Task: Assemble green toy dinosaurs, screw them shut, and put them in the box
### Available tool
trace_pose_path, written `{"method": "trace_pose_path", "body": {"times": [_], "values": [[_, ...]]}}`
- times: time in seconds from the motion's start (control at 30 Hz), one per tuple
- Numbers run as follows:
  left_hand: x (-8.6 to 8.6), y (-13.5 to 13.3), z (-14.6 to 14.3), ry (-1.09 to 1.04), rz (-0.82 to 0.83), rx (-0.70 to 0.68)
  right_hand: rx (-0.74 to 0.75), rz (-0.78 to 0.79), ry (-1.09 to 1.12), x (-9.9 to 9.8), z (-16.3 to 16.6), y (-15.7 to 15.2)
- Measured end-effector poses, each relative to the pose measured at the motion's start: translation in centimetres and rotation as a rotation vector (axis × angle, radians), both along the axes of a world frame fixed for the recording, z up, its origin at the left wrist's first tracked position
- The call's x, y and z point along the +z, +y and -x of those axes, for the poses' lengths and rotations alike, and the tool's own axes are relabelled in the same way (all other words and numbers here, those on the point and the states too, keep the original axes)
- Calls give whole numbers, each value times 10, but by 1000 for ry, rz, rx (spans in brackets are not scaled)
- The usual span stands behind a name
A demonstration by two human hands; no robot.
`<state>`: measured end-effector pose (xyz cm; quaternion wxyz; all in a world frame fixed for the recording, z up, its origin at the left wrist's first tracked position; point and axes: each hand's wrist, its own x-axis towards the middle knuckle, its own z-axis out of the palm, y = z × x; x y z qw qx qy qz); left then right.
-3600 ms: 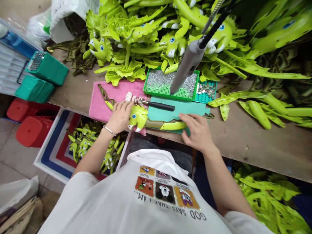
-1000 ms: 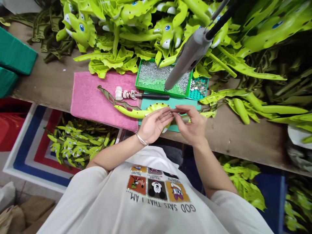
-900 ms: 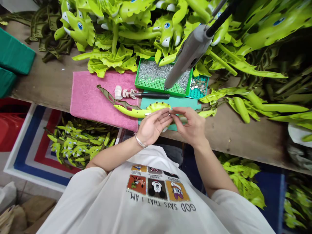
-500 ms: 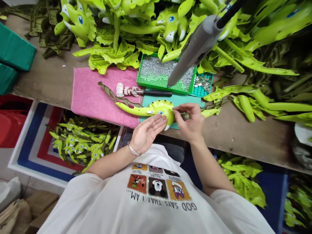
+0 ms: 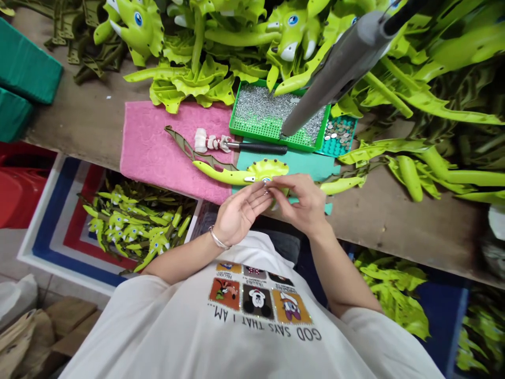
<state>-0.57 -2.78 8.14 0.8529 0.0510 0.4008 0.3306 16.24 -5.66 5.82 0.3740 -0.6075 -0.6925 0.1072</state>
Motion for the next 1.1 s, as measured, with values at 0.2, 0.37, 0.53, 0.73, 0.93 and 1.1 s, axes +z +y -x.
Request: {"method": "trace_pose_path", "body": {"times": [0.2, 0.37, 0.53, 0.73, 0.93, 1.1], "values": [[0, -2, 11, -5, 20, -7, 219, -6, -1, 5, 6, 6], [1, 1, 21, 44, 0, 94, 60, 32, 75, -4, 20, 22], [1, 4, 26, 83, -13, 149, 42, -71, -65, -23, 27, 35], [-1, 4, 25, 90, -10, 176, 78, -192, -114, -16, 29, 26], [-1, 1, 23, 50, -75, 150, 114, -211, -70, -2, 34, 17], [-10, -3, 20, 71, -165, 102, 129, -179, -7, -2, 32, 12]]}}
